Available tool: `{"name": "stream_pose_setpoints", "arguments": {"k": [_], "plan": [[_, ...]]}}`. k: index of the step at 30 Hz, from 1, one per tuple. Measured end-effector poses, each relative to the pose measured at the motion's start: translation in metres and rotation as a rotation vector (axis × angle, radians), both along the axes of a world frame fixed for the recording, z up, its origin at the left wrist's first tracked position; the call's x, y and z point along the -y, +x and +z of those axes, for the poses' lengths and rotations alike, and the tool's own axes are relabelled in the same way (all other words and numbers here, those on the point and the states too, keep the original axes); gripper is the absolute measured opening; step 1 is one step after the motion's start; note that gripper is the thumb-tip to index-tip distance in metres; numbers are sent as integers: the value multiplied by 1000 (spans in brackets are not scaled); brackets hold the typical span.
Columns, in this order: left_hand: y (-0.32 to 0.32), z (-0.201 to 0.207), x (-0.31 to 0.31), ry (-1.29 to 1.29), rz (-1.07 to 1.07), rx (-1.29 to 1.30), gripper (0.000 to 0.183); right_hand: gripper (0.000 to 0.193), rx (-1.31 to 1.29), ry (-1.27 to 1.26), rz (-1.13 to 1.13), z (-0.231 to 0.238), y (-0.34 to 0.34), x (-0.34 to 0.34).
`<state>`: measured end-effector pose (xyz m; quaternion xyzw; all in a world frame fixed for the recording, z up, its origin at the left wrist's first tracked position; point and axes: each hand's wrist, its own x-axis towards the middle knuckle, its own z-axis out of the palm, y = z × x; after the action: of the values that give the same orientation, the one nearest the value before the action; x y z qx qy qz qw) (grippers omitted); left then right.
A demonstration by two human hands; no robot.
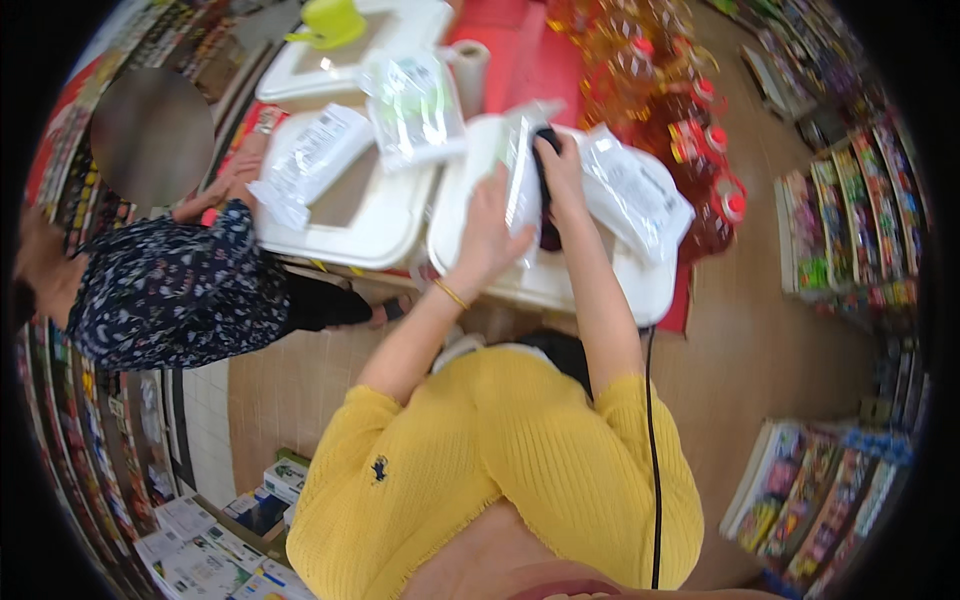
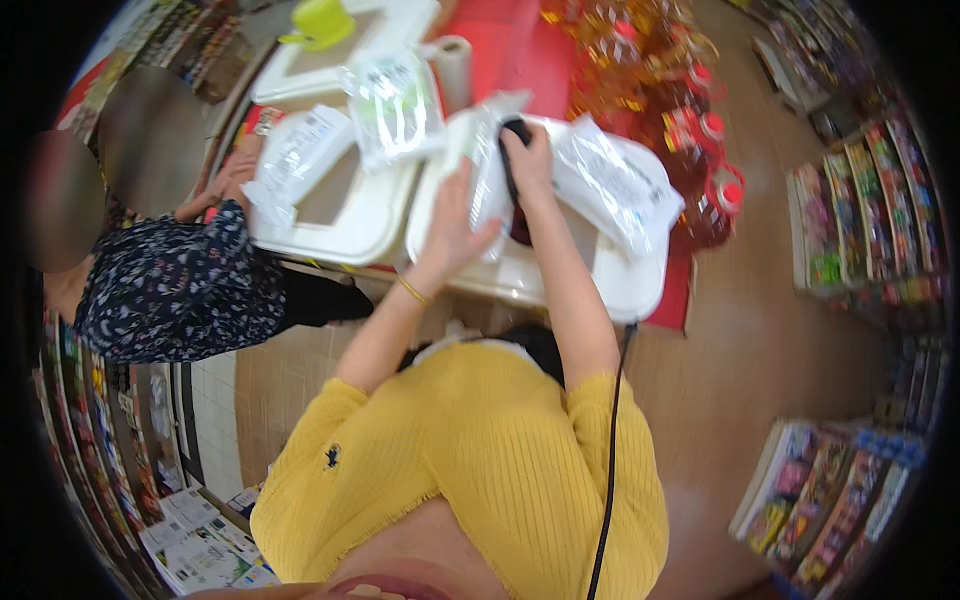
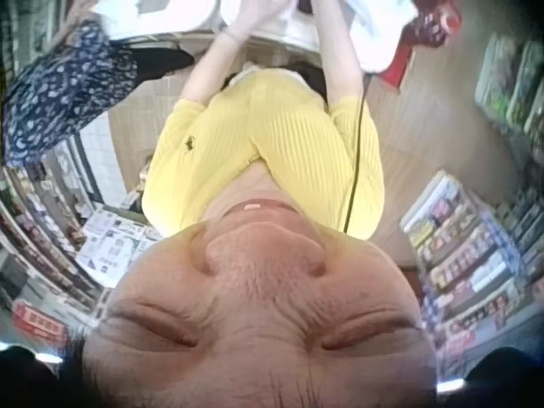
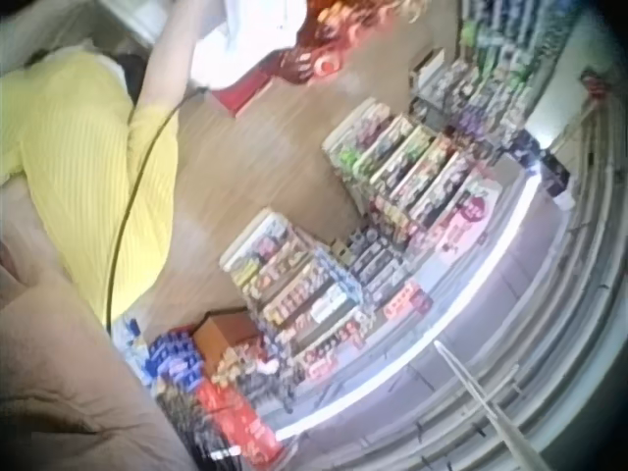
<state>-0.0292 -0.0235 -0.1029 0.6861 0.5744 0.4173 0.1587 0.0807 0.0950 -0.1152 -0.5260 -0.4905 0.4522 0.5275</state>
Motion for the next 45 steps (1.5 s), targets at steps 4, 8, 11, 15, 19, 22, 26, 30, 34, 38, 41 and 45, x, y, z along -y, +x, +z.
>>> {"name": "stream_pose_setpoints", "arguments": {"k": [4, 8, 11, 15, 19, 22, 26, 30, 34, 38, 41, 45], "plan": [[4, -30, -23, -5, 1, 0, 96, 27, -187, 0, 69, -11, 4, -37], [7, -13, -22, -79, 28, 40, 98, 46, -344, -291, 211, -1, 12, -26], [4, -13, -22, -73, -2, 74, 98, 53, -357, -269, 268, -10, 17, -16], [-3, -36, -26, 28, -51, 10, 96, 44, -361, -261, 257, -25, 17, -40], [-25, 5, -4, -107, -89, 198, 95, 33, -265, -59, 57, -13, -7, -25], [-38, 15, 15, -232, -110, 425, 95, 30, -675, -220, 79, -19, 7, -7], [-35, 30, 29, -283, -184, 698, 92, 36, -993, -211, 92, -18, 15, 8], [-37, 29, 35, -262, -182, 703, 92, 39, -980, -175, 110, 7, 19, 30], [-35, 24, 35, -256, -206, 744, 87, 39, -814, -24, 158, 33, 18, 55], [-35, 19, 28, -244, -205, 762, 85, 32, 68, 488, 224, 39, 13, 62], [-40, 15, 28, -345, -250, 877, 83, 36, 244, 562, 183, 28, -1, 74], [-56, 7, 38, -451, -247, 956, 69, 30, 289, 518, 95, 24, -1, 81]]}}
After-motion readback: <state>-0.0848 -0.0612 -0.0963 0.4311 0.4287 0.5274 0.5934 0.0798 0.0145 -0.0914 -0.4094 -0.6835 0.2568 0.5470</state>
